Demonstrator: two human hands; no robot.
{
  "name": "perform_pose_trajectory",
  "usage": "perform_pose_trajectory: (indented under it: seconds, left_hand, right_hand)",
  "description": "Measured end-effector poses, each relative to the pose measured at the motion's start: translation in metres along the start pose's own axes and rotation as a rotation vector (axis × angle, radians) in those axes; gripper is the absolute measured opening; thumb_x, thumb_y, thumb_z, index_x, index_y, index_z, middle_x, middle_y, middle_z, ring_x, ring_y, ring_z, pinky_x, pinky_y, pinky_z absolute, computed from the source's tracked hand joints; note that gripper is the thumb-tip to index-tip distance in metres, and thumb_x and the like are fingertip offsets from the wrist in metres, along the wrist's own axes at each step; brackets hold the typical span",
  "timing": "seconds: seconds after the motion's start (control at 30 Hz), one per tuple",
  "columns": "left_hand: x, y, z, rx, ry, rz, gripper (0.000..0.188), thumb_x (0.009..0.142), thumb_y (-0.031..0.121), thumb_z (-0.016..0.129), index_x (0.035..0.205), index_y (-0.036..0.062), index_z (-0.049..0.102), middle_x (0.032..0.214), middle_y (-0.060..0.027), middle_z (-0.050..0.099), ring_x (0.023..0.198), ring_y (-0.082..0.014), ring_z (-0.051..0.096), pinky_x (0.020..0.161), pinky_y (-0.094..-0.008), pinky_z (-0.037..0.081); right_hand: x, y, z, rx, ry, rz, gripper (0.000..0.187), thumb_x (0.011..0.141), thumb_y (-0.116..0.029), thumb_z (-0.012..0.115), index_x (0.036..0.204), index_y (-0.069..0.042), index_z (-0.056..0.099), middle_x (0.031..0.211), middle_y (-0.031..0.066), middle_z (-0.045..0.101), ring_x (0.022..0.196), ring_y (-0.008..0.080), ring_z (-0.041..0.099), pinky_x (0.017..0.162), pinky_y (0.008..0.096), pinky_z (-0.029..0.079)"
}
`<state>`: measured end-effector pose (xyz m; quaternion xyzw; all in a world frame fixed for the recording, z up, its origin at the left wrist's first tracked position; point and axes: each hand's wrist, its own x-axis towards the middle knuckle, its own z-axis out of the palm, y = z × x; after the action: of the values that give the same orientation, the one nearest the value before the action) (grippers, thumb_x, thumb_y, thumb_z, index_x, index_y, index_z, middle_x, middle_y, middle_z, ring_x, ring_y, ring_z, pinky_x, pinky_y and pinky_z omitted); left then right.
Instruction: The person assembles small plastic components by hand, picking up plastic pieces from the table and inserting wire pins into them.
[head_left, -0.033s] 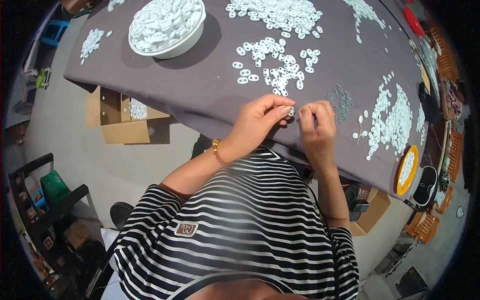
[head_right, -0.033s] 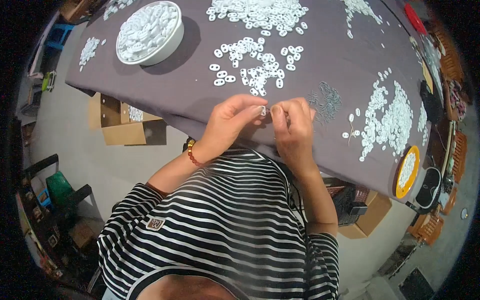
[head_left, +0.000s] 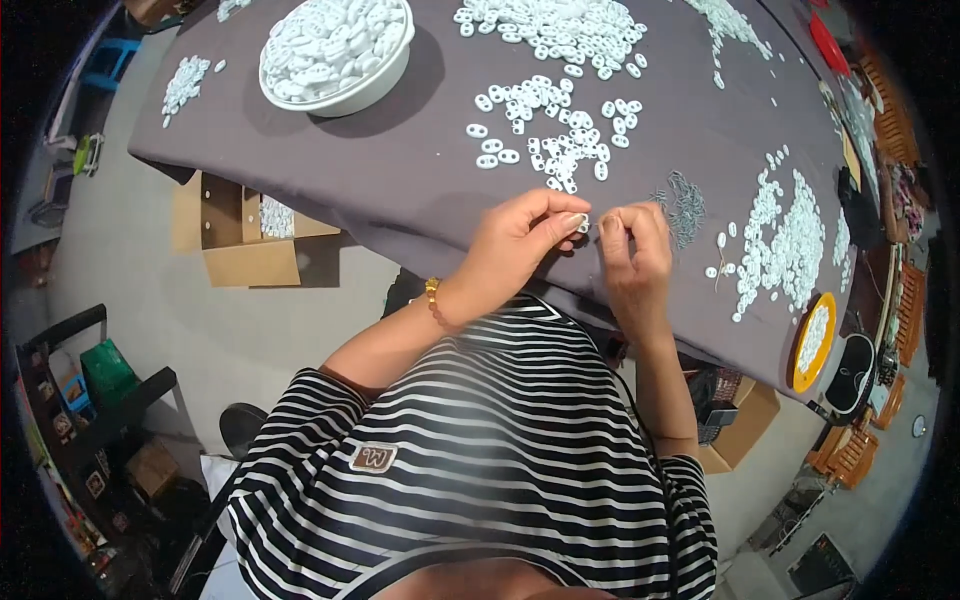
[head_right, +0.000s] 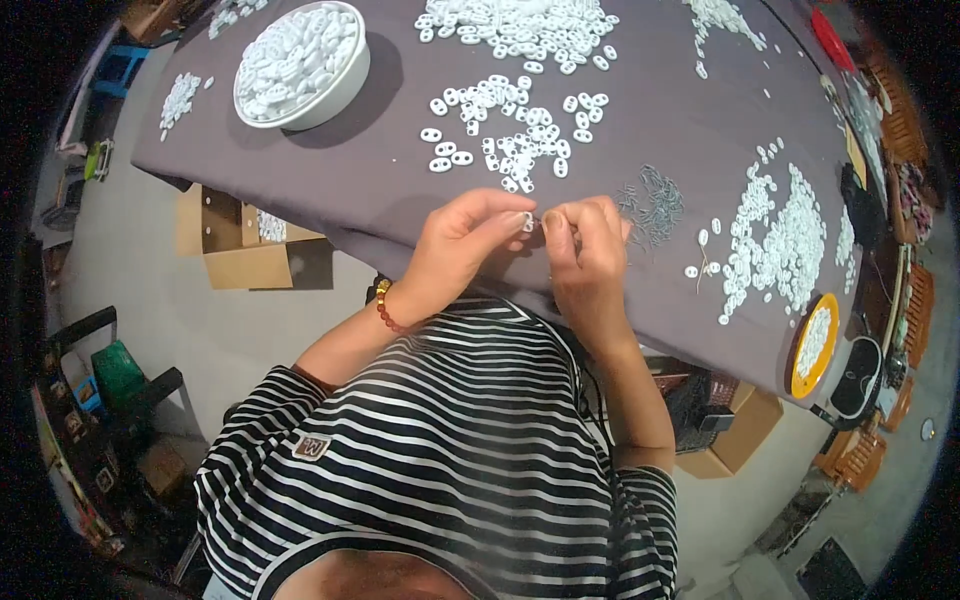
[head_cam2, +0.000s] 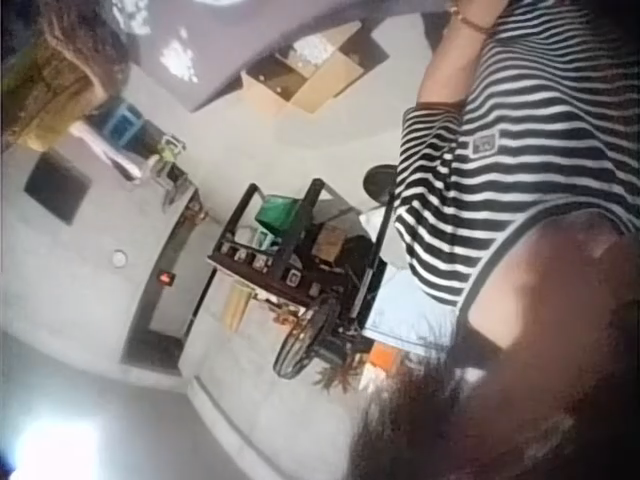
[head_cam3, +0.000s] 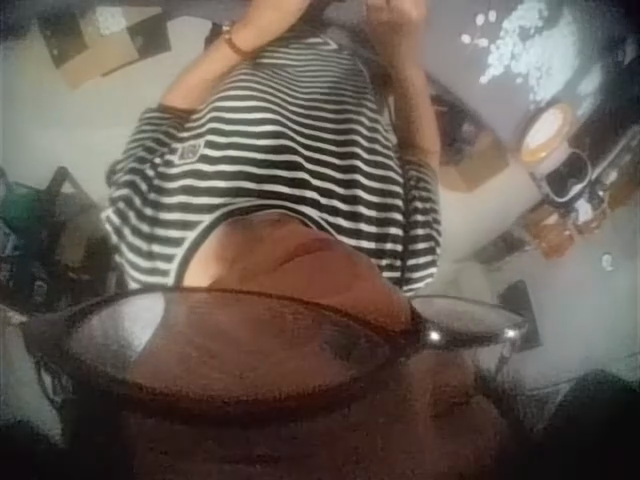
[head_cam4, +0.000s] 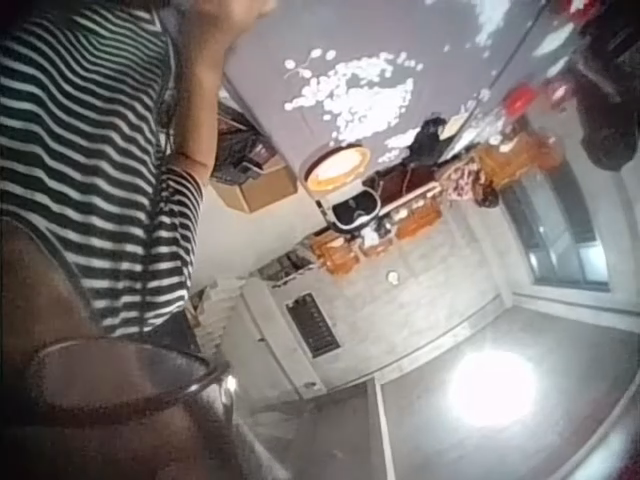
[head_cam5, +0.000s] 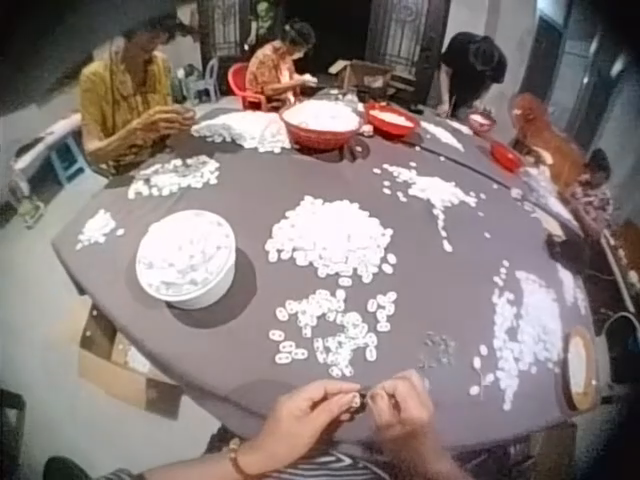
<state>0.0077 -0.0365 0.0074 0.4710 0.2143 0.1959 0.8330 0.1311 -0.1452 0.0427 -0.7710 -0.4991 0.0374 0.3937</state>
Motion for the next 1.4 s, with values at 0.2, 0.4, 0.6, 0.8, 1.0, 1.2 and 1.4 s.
perform_pose_trajectory:
  seconds: [0.2,0.4,0.6,0.8,1.0,1.2,1.4]
  left_hand:
    - [-0.001,0.003,0.0,0.13,0.022,0.035,0.021,0.096,0.01,0.06,0.113,-0.0007,0.065,0.092,-0.0027,0.067,0.082,-0.0087,0.062,0.077,-0.0239,0.053]
    - [-0.002,0.006,0.0,0.506,0.108,0.209,0.019,0.093,0.011,0.063,0.107,0.0004,0.069,0.097,-0.006,0.071,0.086,-0.0116,0.065,0.079,-0.0265,0.051]
    - [-0.001,0.001,0.002,0.571,0.143,0.362,0.017,0.091,0.014,0.062,0.102,0.0034,0.069,0.086,-0.0111,0.068,0.077,-0.0236,0.065,0.07,-0.0337,0.051]
    - [-0.003,-0.001,0.004,0.636,0.156,0.419,0.014,0.09,0.013,0.062,0.098,0.0031,0.068,0.085,-0.0109,0.068,0.078,-0.0267,0.065,0.069,-0.0362,0.051]
    - [-0.003,-0.008,0.01,0.716,0.246,0.538,0.013,0.09,0.012,0.063,0.097,0.0023,0.068,0.086,-0.012,0.068,0.076,-0.0269,0.065,0.069,-0.0356,0.051]
    - [-0.003,0.006,0.01,0.411,0.176,0.131,0.017,0.092,0.013,0.063,0.101,0.0007,0.069,0.088,-0.0052,0.071,0.081,-0.0106,0.065,0.074,-0.0271,0.052]
    - [-0.002,0.004,0.007,0.497,0.163,0.201,0.018,0.092,0.014,0.063,0.102,0.0,0.069,0.09,-0.0059,0.072,0.082,-0.0105,0.066,0.074,-0.0264,0.052]
  right_hand:
    - [-0.002,0.004,0.006,0.103,0.023,0.051,0.003,0.089,-0.007,0.063,0.087,-0.005,0.062,0.084,0.0061,0.058,0.075,0.0198,0.053,0.076,0.034,0.039]
    - [-0.001,0.002,0.007,0.124,-0.01,0.105,0.004,0.088,-0.007,0.066,0.087,-0.004,0.063,0.082,0.0061,0.057,0.072,0.0188,0.052,0.073,0.0335,0.039]
    - [-0.003,0.004,0.009,0.114,-0.005,0.103,0.005,0.087,-0.008,0.067,0.086,-0.005,0.062,0.08,0.0057,0.057,0.069,0.019,0.052,0.073,0.0338,0.038]
    - [-0.004,-0.001,0.012,-0.028,0.023,0.027,0.007,0.088,-0.003,0.062,0.082,-0.001,0.06,0.079,0.0065,0.056,0.073,0.0195,0.052,0.068,0.0312,0.043]
    - [-0.006,0.0,0.016,-0.032,0.066,0.016,0.004,0.087,-0.009,0.066,0.084,-0.007,0.064,0.076,0.0047,0.058,0.069,0.0205,0.052,0.072,0.0339,0.037]
    - [0.002,0.002,0.002,0.05,0.009,0.03,0.004,0.088,-0.004,0.063,0.085,-0.002,0.065,0.079,0.0063,0.061,0.073,0.0179,0.055,0.075,0.0319,0.041]
    - [-0.003,0.006,0.001,-0.015,-0.037,-0.042,0.002,0.086,-0.008,0.066,0.088,-0.007,0.065,0.08,0.0038,0.062,0.071,0.02,0.057,0.079,0.033,0.037]
